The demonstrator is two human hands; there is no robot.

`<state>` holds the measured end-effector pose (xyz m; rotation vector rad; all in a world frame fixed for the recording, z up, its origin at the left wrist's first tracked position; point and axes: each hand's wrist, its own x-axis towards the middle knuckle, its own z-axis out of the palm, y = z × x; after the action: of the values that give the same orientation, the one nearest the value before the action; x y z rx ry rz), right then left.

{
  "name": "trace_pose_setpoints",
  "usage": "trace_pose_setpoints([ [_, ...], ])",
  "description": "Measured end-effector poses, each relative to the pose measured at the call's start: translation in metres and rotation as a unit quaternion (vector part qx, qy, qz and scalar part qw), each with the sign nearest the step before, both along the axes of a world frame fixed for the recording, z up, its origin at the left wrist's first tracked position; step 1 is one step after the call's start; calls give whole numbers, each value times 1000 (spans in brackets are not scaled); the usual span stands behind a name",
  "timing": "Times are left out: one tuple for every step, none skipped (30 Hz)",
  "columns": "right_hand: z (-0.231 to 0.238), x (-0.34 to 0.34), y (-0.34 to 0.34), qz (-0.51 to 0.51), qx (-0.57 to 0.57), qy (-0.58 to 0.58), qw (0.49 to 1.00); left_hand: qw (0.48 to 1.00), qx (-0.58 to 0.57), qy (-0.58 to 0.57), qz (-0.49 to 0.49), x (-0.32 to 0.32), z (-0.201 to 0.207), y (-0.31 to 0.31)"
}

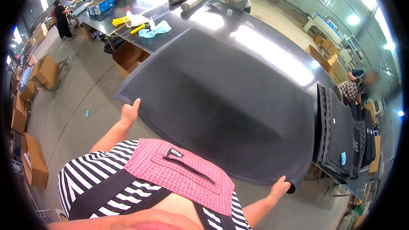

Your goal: The person writes on a light blue label with a black marker and places it on a black car mat. They then move to a cart, pick up a folded black car mat, unfold it on a table, and place another label on it.

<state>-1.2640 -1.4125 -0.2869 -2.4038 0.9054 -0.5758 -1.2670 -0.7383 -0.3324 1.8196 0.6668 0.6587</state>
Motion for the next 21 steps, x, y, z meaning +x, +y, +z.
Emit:
trace_pose_setpoints([
  [0, -1, -2, 0, 4, 4, 1000, 1000, -3, -6, -2, 1, -1, 0],
  [-5, -2, -9, -2, 4, 8, 1000, 1000, -5, -12, -5, 3, -1, -1],
  [-14, -2, -19, -4, 4, 11, 1000, 1000, -5, -15, -5, 4, -2, -1],
  [-10, 1, -14, -3, 4, 14, 1000, 1000, -4, -18, -3, 3, -1, -1],
  [-6, 1, -8, 0, 9, 9, 1000, 1000, -3, -21, 0, 2, 0, -1],
  [0, 0, -1, 3, 13, 4, 1000, 1000, 1, -16, 0, 2, -2, 0],
  [8, -1, 8, 4, 17, -1, 1000, 1000, 4, -10, -1, 2, -3, 1],
  [7, -1, 7, 5, 20, -6, 1000, 1000, 8, -5, -2, 2, -3, 1],
  [6, -1, 7, 5, 23, -12, 1000, 1000, 8, -9, -4, 2, -4, 2],
  [7, -2, 9, 5, 26, -17, 1000, 1000, 7, -11, -7, 1, 1, 0],
  [11, -3, 12, 8, 23, -14, 1000, 1000, 7, -13, -10, 1, 3, -1],
  [15, -3, 15, 11, 21, -12, 1000, 1000, 5, -16, -11, 2, 3, -1],
  [19, -4, 18, 14, 19, -9, 1000, 1000, 3, -19, -12, 3, 2, -1],
  [17, -4, 15, 16, 17, -5, 1000, 1000, 1, -21, -14, 3, 2, -1],
  [14, -3, 8, 18, 15, -2, 1000, 1000, 5, -20, -15, 3, 2, -1],
  [14, -3, 9, 21, 13, 2, 1000, 1000, 10, -19, -16, 3, 2, 0],
  [15, -3, 11, 19, 14, 5, 1000, 1000, 14, -17, -16, 3, 2, 0],
  [17, -3, 12, 17, 16, 8, 1000, 1000, 10, -13, -14, 4, 1, 1],
  [21, -2, 16, 17, 18, 11, 1000, 1000, 6, -9, -10, 3, 0, 2],
  [24, -2, 18, 8, 19, 26, 999, 1000, 3, -5, -6, 3, -1, 2],
  [27, -2, 19, 0, 21, 42, 999, 1000, 1, -1, -5, 2, -2, 2],
])
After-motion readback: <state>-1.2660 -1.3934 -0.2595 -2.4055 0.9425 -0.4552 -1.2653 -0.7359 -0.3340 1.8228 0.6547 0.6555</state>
